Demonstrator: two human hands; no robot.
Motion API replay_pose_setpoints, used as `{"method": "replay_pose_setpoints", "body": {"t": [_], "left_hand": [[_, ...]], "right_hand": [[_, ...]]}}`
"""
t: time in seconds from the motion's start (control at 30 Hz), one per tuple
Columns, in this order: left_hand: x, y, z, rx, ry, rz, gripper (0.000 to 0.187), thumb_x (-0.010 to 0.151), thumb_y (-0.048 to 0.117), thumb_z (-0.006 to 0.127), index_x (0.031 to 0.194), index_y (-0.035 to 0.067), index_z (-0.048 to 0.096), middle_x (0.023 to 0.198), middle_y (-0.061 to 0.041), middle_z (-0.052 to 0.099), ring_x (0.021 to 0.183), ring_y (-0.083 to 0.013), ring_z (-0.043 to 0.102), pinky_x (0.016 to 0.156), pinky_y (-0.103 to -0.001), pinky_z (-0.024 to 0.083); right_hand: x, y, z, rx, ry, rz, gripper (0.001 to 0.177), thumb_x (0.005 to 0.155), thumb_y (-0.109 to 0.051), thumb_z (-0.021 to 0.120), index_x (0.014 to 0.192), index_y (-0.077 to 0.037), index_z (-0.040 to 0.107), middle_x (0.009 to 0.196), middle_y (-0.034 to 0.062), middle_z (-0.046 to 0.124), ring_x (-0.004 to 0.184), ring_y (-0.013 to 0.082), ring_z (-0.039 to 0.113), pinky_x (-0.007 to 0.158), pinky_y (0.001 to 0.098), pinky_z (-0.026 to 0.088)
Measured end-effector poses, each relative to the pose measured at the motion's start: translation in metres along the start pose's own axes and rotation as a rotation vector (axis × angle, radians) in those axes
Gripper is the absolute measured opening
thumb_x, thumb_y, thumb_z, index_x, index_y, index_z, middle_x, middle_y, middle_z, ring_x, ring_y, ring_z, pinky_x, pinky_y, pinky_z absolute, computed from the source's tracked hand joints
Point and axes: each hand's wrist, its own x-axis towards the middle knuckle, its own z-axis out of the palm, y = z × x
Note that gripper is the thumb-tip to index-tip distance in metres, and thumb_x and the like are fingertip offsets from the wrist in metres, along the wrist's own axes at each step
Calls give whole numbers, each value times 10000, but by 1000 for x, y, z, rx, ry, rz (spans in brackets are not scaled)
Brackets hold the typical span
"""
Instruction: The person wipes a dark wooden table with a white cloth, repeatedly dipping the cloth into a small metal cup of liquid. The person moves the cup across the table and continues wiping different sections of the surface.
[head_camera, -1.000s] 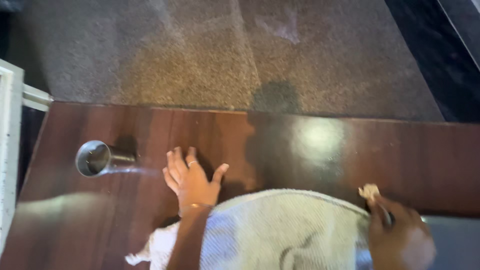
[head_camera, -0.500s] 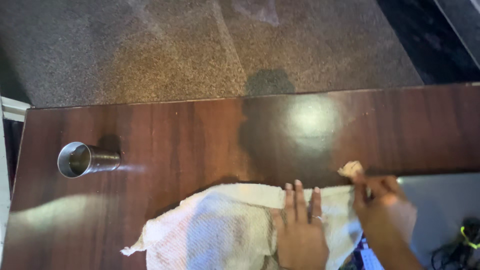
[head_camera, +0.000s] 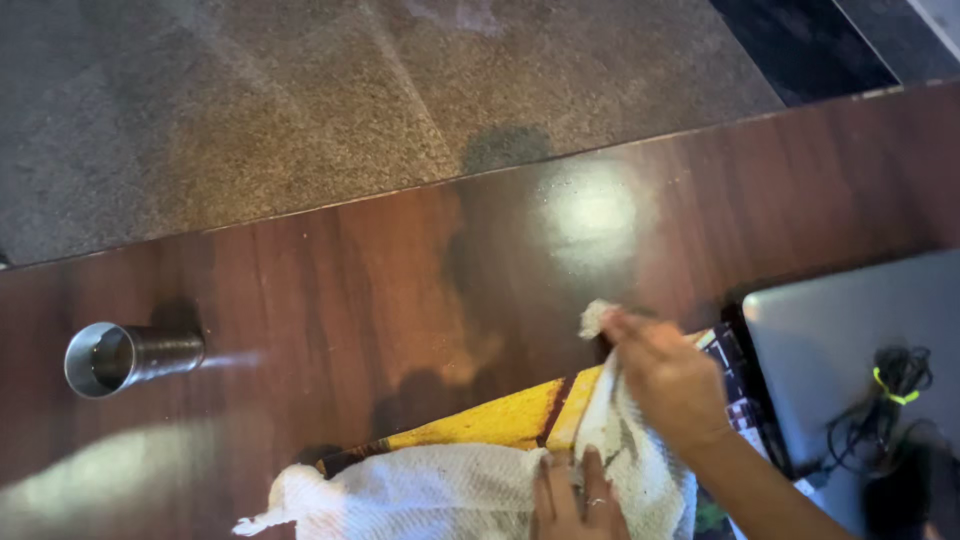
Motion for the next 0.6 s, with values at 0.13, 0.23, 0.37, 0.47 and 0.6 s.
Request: {"method": "replay_pose_setpoints", "body": {"t": [0.13,0.23,0.37,0.47,0.6], "left_hand": [[43,16,-64,60,-39,-146,630,832,318,613,1426,118,554,1557,-333,271,1421,-585,253,1012,-684,350],[77,24,-92,41,34,-225,608,939,393,547,1492,161,450,1602,-355,130,1454,-586,138,1048,-674,254],[98,17,-97,152,-37,-480,836,929,534,486,1554,45,222,1571,-418,19,1442,-602,47,1062,-734,179],[111,-8,-86,267,-36,-717,1093,882,709,462,1556,-46,49,1550,-443,-35,1464,-589,-16,1094,-750,133],[121,-43,-74,258,-74,-1000,1406,733,910,487,1565,-72,-79,1586,-425,-120,1507,-547,-105,1143,-739,80]], "right_hand": [[19,41,6,-124,277,267,174,961,-44,722,1119,-94,776,1180,128,733,1156,307,692,1015,395,547],[20,33,13,31,279,210,367,846,28,678,1188,-76,760,1253,133,720,1199,298,686,1071,376,539],[10,2,6,3,173,-55,468,817,84,651,1251,-73,728,1334,121,697,1280,280,648,1078,367,522],[5,-10,-7,29,22,-247,583,740,81,652,1309,-44,669,1392,125,663,1324,282,609,1081,380,498],[-1,-3,-17,47,-114,-354,655,718,73,659,1365,-17,616,1444,140,613,1347,278,569,1120,398,456]]}}
